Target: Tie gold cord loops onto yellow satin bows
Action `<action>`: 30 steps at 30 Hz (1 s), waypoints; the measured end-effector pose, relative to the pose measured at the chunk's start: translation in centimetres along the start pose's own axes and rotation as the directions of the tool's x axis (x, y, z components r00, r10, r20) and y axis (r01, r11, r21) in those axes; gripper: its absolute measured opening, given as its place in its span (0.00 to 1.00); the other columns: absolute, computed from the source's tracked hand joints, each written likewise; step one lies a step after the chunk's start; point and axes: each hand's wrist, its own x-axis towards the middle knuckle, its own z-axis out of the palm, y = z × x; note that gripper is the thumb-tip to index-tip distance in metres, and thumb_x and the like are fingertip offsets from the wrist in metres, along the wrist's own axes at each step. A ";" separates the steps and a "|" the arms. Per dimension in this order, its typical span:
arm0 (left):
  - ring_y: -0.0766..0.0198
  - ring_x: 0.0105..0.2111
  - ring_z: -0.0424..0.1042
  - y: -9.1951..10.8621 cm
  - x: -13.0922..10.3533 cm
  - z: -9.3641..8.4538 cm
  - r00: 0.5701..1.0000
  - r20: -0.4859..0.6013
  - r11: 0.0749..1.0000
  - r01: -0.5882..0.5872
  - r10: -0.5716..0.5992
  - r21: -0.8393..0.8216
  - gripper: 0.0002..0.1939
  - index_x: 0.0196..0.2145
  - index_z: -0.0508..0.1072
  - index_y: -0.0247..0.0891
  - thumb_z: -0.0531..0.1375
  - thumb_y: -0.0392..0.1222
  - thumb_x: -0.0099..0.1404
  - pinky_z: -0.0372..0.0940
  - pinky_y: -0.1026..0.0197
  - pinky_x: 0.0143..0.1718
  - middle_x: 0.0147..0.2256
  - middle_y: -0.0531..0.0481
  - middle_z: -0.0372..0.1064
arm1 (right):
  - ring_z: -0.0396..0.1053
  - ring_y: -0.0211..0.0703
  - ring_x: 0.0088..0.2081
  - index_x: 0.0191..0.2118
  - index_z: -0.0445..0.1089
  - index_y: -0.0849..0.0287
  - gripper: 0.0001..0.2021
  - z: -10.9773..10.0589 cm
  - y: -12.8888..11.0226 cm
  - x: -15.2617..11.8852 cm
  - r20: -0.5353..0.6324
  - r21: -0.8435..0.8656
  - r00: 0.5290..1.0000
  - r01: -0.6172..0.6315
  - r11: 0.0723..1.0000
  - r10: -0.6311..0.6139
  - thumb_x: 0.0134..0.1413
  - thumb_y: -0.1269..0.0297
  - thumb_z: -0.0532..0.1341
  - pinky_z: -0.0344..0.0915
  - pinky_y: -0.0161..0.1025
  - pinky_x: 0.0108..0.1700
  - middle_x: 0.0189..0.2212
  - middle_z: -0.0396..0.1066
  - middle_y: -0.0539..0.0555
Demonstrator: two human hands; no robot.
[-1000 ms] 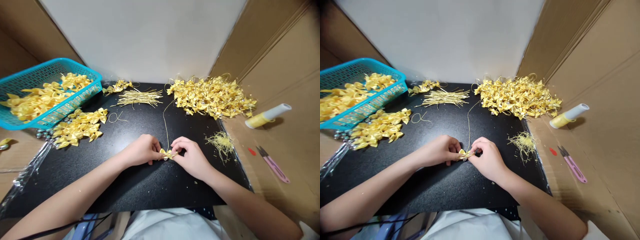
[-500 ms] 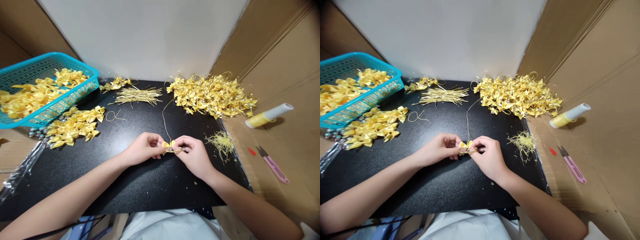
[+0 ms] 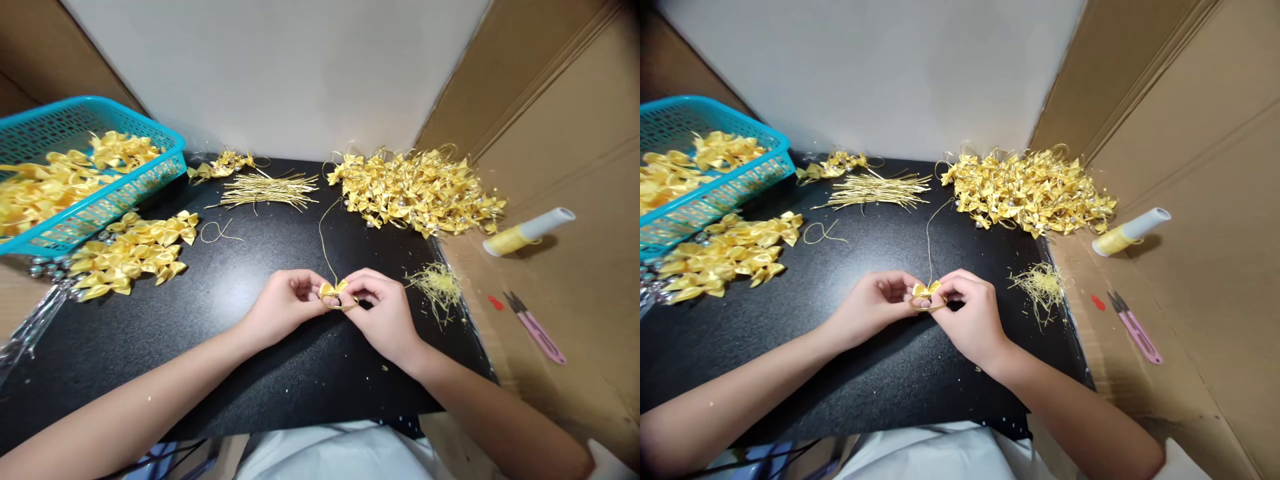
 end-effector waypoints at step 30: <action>0.71 0.20 0.57 -0.6 -0.3 0.5 0.996 -0.069 0.980 -0.044 0.059 0.194 0.12 0.20 0.66 0.35 0.63 0.44 0.54 0.51 0.68 0.21 0.18 0.56 0.63 | 0.69 0.43 0.35 0.42 0.75 0.58 0.10 -0.5 -0.5 0.1 0.249 -0.642 0.957 0.280 0.714 -0.151 0.57 0.70 0.58 0.55 0.42 0.39 0.33 0.73 0.53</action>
